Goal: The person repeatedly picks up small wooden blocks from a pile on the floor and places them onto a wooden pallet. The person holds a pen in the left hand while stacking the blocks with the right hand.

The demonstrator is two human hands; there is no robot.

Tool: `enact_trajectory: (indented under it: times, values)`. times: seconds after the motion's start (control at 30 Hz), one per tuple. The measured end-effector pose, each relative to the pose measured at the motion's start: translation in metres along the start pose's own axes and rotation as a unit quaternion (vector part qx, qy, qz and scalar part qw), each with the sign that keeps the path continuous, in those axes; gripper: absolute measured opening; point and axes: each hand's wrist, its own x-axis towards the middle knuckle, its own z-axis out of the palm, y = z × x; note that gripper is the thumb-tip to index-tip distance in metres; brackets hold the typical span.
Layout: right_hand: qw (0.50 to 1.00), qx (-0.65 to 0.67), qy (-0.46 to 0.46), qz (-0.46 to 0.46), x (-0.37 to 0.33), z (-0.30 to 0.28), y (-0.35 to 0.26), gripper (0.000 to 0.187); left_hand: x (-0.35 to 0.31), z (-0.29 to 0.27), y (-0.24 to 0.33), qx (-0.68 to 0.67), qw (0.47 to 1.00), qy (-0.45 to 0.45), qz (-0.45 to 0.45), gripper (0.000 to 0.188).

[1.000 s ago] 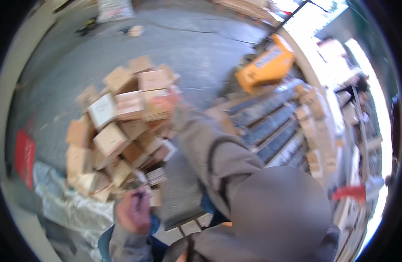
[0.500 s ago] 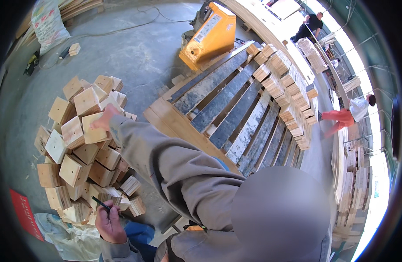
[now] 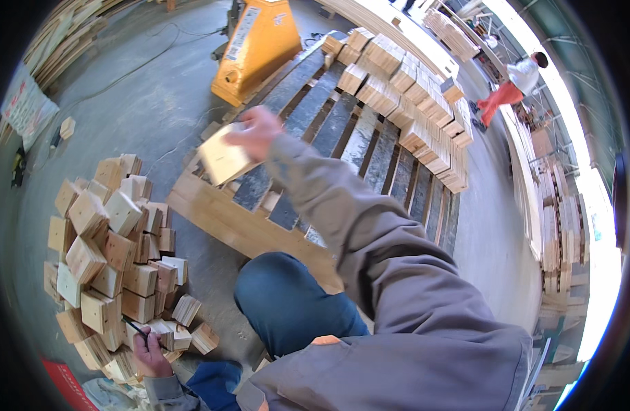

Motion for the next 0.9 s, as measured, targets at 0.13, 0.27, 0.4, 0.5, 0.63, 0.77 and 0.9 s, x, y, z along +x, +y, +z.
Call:
enact_trajectory:
  times: [0.13, 0.27, 0.4, 0.5, 0.63, 0.77, 0.9]
  values:
    - [0.975, -0.129, 0.169, 0.069, 0.034, -0.169, 0.114, 0.077, 0.009, 0.016, -0.033, 0.045, 0.999, -0.017, 0.017, 0.018]
    - [0.901, -0.28, 0.301, 0.14, 0.039, -0.279, 0.174, 0.063, 0.006, 0.012, -0.057, 0.095, 0.994, -0.046, -0.008, 0.018]
    - [0.874, -0.293, 0.307, 0.238, 0.053, -0.357, 0.208, 0.071, 0.005, 0.019, -0.082, 0.186, 0.981, -0.052, -0.036, 0.02]
    - [0.862, -0.296, 0.3, 0.283, 0.071, -0.37, 0.205, 0.084, 0.012, -0.016, -0.137, 0.399, 0.906, -0.11, 0.083, 0.029]
    - [0.791, -0.451, 0.304, 0.282, 0.059, -0.393, 0.21, 0.078, 0.022, 0.041, -0.063, 0.261, 0.956, -0.125, -0.046, 0.026]
    - [0.776, -0.531, 0.154, 0.304, 0.043, -0.351, 0.214, 0.095, 0.02, 0.038, -0.077, 0.242, 0.958, -0.151, -0.02, 0.025]
    - [0.791, -0.532, 0.184, 0.239, 0.052, -0.331, 0.253, 0.089, 0.02, -0.043, -0.186, 0.375, 0.88, -0.121, 0.264, 0.024]
